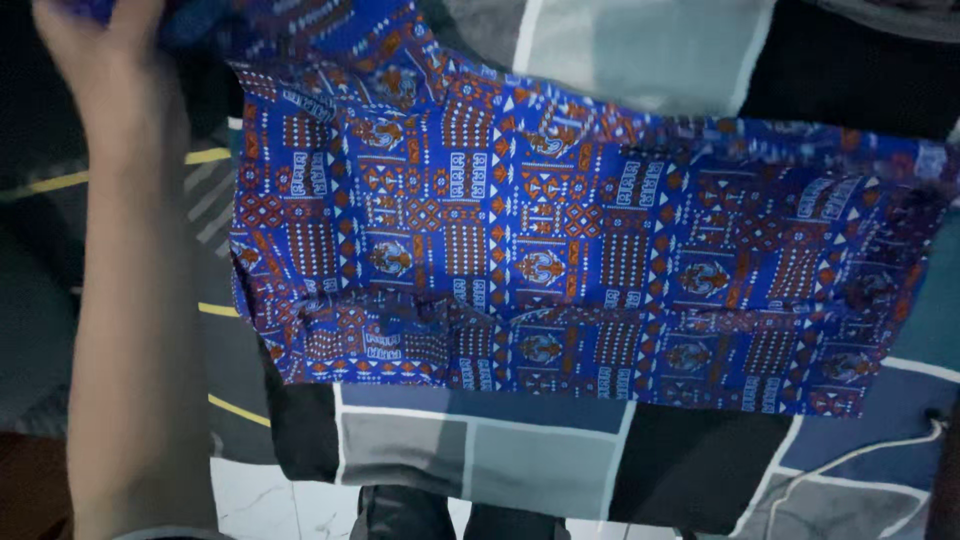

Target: The person irons a blue patterned shirt on an ironing board. They repeatedly smooth the fabric with their hands and move the iron across different sections, folding the shirt in half and continuing to press it until the end of the clip.

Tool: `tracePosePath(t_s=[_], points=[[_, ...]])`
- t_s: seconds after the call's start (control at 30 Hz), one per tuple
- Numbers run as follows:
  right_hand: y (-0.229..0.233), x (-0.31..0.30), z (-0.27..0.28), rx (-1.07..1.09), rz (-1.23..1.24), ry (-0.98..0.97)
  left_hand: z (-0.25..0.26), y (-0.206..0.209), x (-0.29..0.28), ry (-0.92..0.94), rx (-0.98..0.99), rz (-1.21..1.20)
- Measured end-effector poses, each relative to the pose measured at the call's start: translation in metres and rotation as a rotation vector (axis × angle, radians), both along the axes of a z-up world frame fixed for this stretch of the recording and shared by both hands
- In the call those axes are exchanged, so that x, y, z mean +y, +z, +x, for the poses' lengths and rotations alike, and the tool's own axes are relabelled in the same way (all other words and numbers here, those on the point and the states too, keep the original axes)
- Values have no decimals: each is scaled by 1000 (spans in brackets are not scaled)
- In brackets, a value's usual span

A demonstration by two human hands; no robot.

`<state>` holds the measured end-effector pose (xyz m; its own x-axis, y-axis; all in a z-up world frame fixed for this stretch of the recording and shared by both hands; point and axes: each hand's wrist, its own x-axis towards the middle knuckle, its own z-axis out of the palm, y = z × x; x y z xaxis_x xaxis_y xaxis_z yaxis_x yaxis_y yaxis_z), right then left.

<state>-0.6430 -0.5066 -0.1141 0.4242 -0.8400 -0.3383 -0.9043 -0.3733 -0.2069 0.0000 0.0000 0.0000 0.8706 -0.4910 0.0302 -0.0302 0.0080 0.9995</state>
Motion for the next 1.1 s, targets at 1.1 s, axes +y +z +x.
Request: tracePosePath(t_s=[1.1], points=[[-22, 156, -91, -118, -433, 176, -294, -26, 280, -172, -138, 795]])
